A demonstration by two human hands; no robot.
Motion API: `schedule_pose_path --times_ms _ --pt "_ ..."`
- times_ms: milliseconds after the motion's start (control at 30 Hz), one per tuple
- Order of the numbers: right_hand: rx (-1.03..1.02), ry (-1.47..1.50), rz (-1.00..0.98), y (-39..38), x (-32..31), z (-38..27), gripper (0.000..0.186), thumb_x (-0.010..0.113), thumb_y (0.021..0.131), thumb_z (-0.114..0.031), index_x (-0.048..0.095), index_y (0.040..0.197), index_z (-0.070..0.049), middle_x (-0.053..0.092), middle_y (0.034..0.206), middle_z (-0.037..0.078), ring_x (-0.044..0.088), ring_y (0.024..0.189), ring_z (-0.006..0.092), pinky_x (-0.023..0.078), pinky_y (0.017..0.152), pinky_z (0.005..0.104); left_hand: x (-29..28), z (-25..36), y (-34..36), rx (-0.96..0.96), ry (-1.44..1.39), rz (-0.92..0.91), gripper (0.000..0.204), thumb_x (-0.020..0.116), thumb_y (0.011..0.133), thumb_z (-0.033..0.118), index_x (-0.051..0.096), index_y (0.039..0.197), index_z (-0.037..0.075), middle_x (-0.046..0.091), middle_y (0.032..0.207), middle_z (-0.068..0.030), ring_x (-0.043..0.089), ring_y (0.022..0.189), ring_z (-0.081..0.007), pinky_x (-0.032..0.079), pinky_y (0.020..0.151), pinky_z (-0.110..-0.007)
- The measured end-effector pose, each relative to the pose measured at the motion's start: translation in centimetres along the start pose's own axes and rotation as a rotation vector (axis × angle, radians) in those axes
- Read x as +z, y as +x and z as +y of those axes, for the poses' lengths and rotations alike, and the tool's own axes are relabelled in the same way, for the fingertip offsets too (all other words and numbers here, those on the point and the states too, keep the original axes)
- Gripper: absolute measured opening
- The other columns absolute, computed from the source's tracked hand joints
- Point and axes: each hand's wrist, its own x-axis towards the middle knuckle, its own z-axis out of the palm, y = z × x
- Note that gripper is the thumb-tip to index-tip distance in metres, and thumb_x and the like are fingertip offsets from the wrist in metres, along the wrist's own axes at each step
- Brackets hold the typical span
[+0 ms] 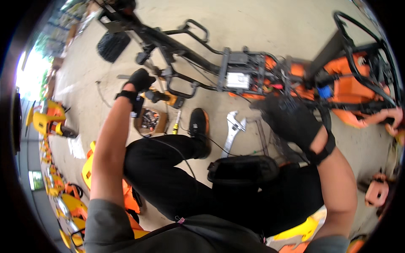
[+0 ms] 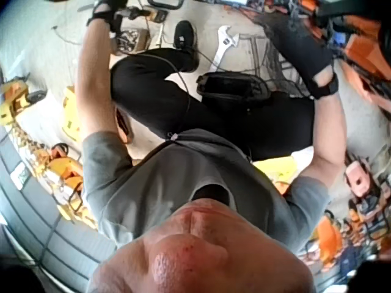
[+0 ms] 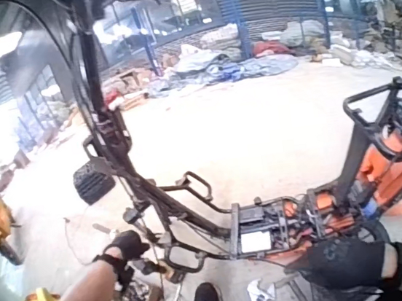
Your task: The person works on the internal components of a scooter chassis, handling wires and cables by hand and using a tool to manipulate a component on a central bracket.
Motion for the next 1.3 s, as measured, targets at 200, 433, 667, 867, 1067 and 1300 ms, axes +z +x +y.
schedule_pose_path --times_ms 200,433,667,867,1067,1300 --pt "0.096 0.134 0.136 2.2 0.8 3.1 0.024 0.060 0.095 -0.010 0.067 0.117 -0.006 0.070 0.102 0.017 0.067 0.096 0.0335 0.053 0.084 0.0400 -0.2 9.4 -1.9 0.782 -0.019 0.105 0.027 0.065 0.088 0.033 0.069 0.091 0.006 0.068 0.085 -0.0190 0.067 0.082 -0.0392 0.053 0.072 -0.049" --pt "0.315 0.159 -0.053 3.4 1.2 2.1 0.024 0.056 0.097 -0.013 0.065 0.119 -0.007 0.068 0.110 0.017 0.065 0.107 0.0323 0.051 0.092 0.0406 6.1 22.7 -7.9 0.872 0.075 -0.291 0.035 0.069 0.083 0.035 0.068 0.101 0.005 0.070 0.092 -0.0171 0.068 0.090 -0.0390 0.053 0.082 -0.051" --pt "0.177 0.113 -0.103 3.5 6.3 6.2 0.023 0.055 0.098 -0.015 0.067 0.116 -0.004 0.068 0.100 0.016 0.064 0.102 0.0354 0.050 0.090 0.0429 7.6 24.9 -7.1 0.845 0.080 -0.194 0.031 0.068 0.078 0.029 0.068 0.095 0.003 0.069 0.092 -0.0197 0.068 0.088 -0.0398 0.054 0.082 -0.050" --pt "0.219 0.114 -0.073 7.0 7.7 8.0 0.025 0.054 0.100 -0.017 0.064 0.119 -0.005 0.067 0.107 0.017 0.064 0.104 0.0354 0.051 0.090 0.0421 7.3 16.8 -1.0 0.603 0.002 -0.241 0.038 0.066 0.084 0.035 0.068 0.099 0.000 0.069 0.094 -0.0230 0.065 0.093 -0.0430 0.052 0.083 -0.050" --pt "0.375 0.286 0.147 12.2 7.4 9.0 0.027 0.057 0.096 -0.013 0.066 0.119 -0.002 0.072 0.100 0.010 0.066 0.089 0.0167 0.053 0.081 0.0337 11.6 15.5 1.7 0.156 -0.724 -0.592 0.031 0.065 0.097 0.024 0.066 0.107 -0.005 0.067 0.086 -0.0097 0.066 0.076 -0.0130 0.055 0.069 -0.028" --pt "0.108 0.656 -0.252 14.6 8.0 9.2 0.023 0.058 0.095 -0.014 0.069 0.114 -0.006 0.071 0.092 0.003 0.063 0.084 0.0114 0.051 0.077 0.0270 9.5 18.3 0.8 0.447 -0.899 0.066 0.032 0.061 0.097 0.018 0.063 0.122 -0.003 0.069 0.106 -0.0124 0.067 0.098 -0.0204 0.053 0.085 -0.033"
